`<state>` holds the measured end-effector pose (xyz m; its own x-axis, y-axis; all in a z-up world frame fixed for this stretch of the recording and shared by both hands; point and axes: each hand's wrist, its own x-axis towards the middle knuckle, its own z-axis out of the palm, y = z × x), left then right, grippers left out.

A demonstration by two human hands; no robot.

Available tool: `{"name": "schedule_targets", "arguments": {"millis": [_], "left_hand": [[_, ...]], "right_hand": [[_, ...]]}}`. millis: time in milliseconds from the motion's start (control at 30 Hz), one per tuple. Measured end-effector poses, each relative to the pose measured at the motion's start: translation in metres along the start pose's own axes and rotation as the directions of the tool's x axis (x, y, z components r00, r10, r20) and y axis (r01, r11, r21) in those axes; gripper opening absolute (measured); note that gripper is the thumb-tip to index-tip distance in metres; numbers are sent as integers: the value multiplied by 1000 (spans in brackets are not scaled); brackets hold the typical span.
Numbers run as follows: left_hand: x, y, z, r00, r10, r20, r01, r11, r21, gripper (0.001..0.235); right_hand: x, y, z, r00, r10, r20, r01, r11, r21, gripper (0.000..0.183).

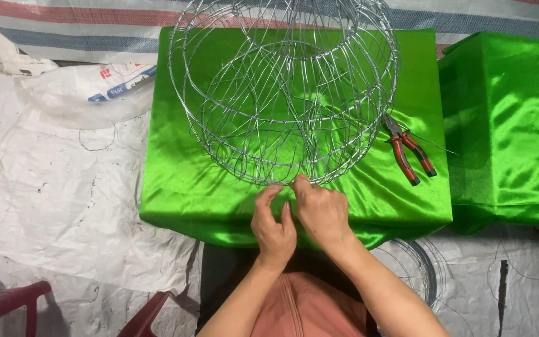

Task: Reinforcing a wire mesh structure by weaving and securing thin wire around the frame.

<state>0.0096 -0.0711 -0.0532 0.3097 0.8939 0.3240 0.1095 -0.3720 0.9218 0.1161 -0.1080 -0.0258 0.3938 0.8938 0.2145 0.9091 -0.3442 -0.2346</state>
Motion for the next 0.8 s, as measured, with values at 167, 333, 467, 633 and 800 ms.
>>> {"name": "schedule_targets", "arguments": {"millis": [167, 333, 467, 633, 800], "left_hand": [[-9, -17, -8, 995, -94, 11, 95, 993, -69, 39], [-16, -22, -10, 906, -408, 110, 422, 886, -193, 47], [-9, -9, -10, 889, -441, 127, 458, 868, -193, 47], [-12, -28, -8, 917, -390, 80, 398, 899, -180, 41], [-5, -18, -10, 845, -511, 159, 535, 815, -225, 51]], "right_hand": [[-3, 4, -4, 997, -48, -57, 48, 999, -4, 15], [-44, 6, 20, 965, 80, -251, -4, 957, 290, 18], [-50, -4, 32, 634, 399, 662, -534, -393, 749, 31], [-34, 1, 59, 529, 261, 807, -442, -728, 525, 48], [-28, 7, 77, 443, 331, 833, -416, -747, 518, 14]]}}
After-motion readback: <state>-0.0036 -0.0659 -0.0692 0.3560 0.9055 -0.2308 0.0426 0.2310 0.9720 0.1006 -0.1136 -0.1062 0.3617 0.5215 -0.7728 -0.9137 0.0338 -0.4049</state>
